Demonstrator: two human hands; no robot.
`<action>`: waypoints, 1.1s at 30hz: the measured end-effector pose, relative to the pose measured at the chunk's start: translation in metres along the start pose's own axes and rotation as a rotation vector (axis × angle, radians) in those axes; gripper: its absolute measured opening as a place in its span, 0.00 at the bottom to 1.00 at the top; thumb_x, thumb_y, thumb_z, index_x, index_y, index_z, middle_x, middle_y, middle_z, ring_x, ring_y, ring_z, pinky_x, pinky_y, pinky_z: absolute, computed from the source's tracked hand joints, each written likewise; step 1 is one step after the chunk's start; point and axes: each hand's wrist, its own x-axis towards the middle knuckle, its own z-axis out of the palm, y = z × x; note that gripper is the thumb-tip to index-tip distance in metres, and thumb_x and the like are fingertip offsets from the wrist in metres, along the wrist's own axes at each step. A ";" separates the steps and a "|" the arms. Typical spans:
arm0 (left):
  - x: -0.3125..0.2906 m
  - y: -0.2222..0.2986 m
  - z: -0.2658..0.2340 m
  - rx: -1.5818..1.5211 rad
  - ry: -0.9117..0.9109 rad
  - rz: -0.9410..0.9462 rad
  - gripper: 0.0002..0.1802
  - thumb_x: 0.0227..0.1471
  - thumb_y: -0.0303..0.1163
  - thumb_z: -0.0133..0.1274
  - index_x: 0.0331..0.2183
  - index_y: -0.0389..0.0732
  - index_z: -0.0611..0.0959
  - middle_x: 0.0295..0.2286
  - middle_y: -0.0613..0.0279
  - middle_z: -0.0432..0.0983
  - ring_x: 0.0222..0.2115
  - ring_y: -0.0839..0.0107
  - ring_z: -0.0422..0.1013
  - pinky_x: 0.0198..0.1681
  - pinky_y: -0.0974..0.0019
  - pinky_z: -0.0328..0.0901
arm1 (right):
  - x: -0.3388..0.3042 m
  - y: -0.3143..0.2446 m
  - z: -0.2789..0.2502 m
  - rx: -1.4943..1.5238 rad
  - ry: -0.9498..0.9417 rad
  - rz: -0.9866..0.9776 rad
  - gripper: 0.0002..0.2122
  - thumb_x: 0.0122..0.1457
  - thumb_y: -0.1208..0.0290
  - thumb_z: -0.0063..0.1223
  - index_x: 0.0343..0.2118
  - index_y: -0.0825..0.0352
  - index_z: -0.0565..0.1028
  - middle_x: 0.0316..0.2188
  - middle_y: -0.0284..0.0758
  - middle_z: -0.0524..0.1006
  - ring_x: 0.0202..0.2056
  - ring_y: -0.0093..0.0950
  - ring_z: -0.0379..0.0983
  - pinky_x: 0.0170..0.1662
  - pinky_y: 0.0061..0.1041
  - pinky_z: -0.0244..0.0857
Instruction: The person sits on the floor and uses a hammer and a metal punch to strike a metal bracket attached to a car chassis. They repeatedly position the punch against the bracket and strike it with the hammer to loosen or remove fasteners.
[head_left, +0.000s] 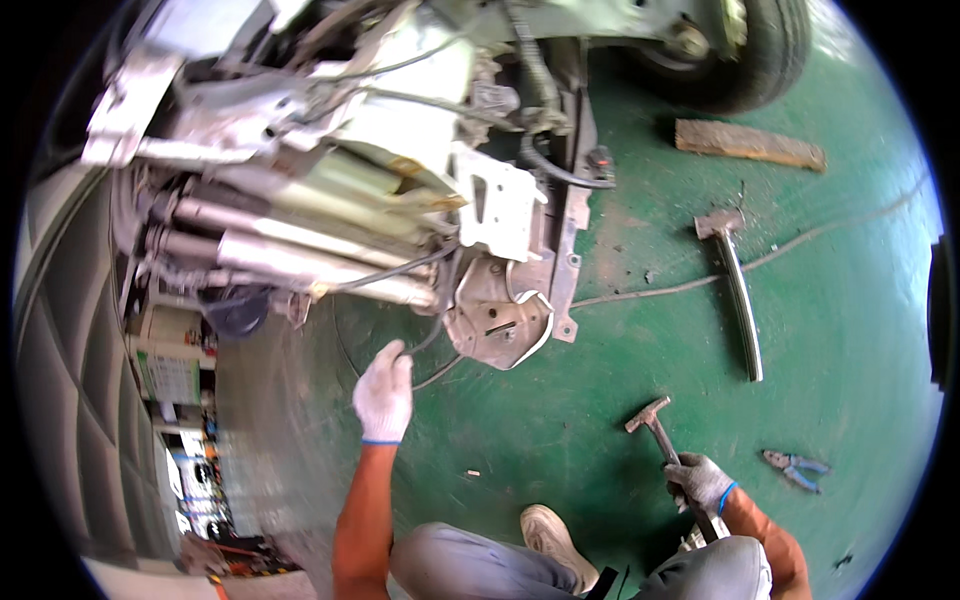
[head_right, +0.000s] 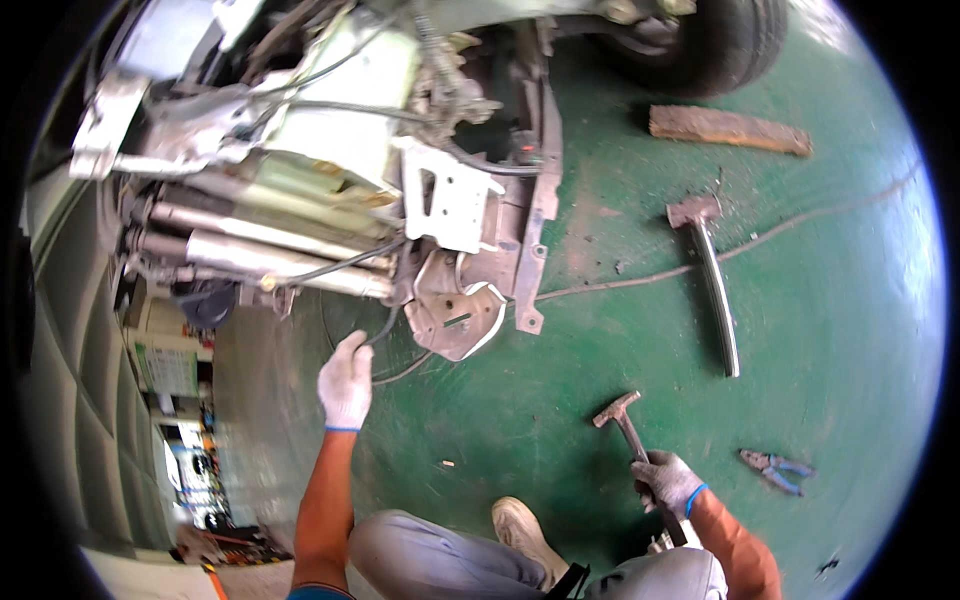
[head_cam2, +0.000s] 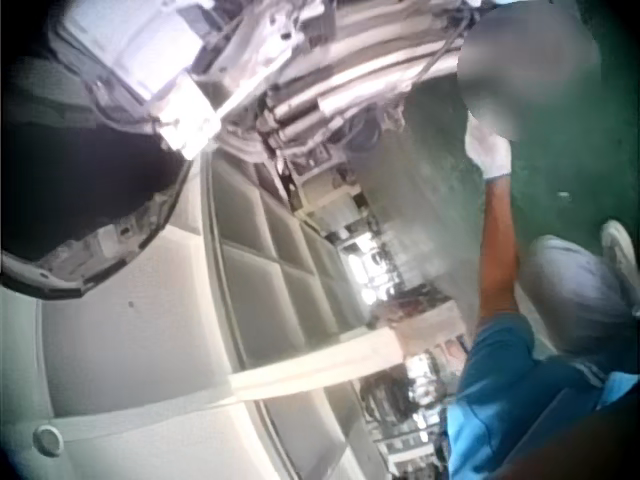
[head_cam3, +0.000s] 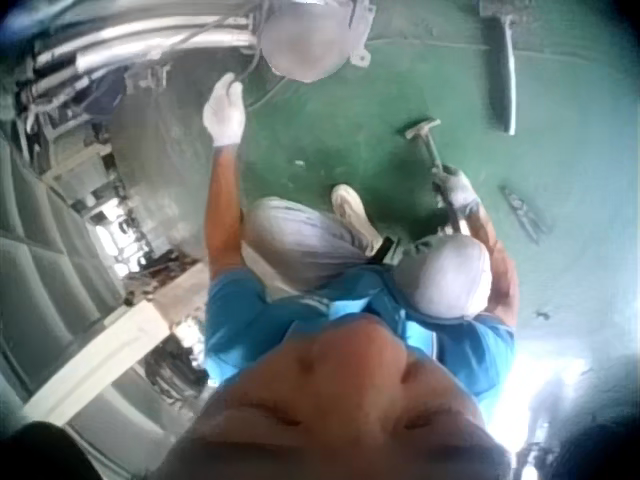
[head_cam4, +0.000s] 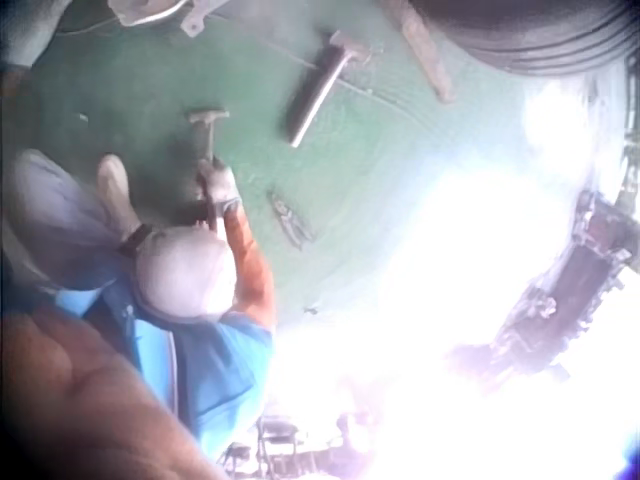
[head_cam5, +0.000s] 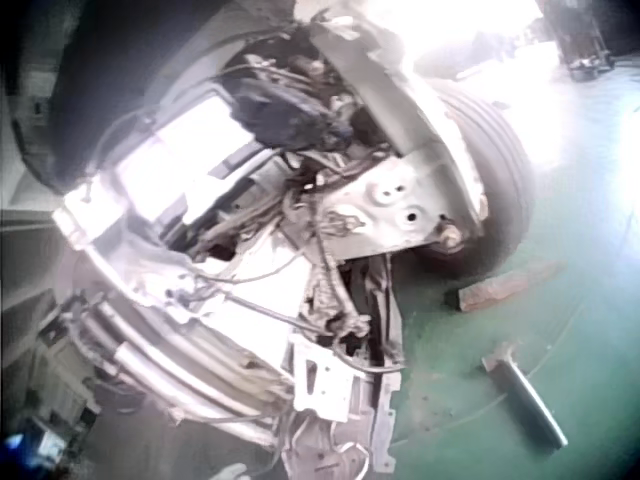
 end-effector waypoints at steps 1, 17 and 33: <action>0.002 0.005 0.005 -0.057 -0.124 -0.152 0.18 0.65 0.40 0.50 0.51 0.44 0.84 0.32 0.54 0.84 0.36 0.55 0.81 0.42 0.53 0.73 | -0.003 -0.006 0.003 -0.106 0.069 -0.009 0.11 0.67 0.65 0.55 0.41 0.69 0.74 0.23 0.32 0.73 0.18 0.25 0.72 0.21 0.27 0.71; 0.000 -0.009 0.021 -0.004 0.096 -0.114 0.17 0.56 0.49 0.60 0.41 0.49 0.82 0.30 0.53 0.83 0.31 0.48 0.80 0.34 0.45 0.72 | -0.046 -0.196 0.085 -0.980 0.583 -0.939 0.12 0.67 0.63 0.57 0.42 0.67 0.74 0.20 0.46 0.76 0.23 0.48 0.76 0.28 0.43 0.68; 0.000 -0.002 0.045 -0.277 -0.062 -0.183 0.24 0.57 0.51 0.60 0.48 0.47 0.78 0.31 0.45 0.83 0.34 0.42 0.79 0.39 0.40 0.71 | -0.003 -0.126 0.023 -0.850 0.779 -0.652 0.12 0.59 0.64 0.63 0.34 0.71 0.78 0.21 0.33 0.75 0.26 0.20 0.73 0.31 0.26 0.70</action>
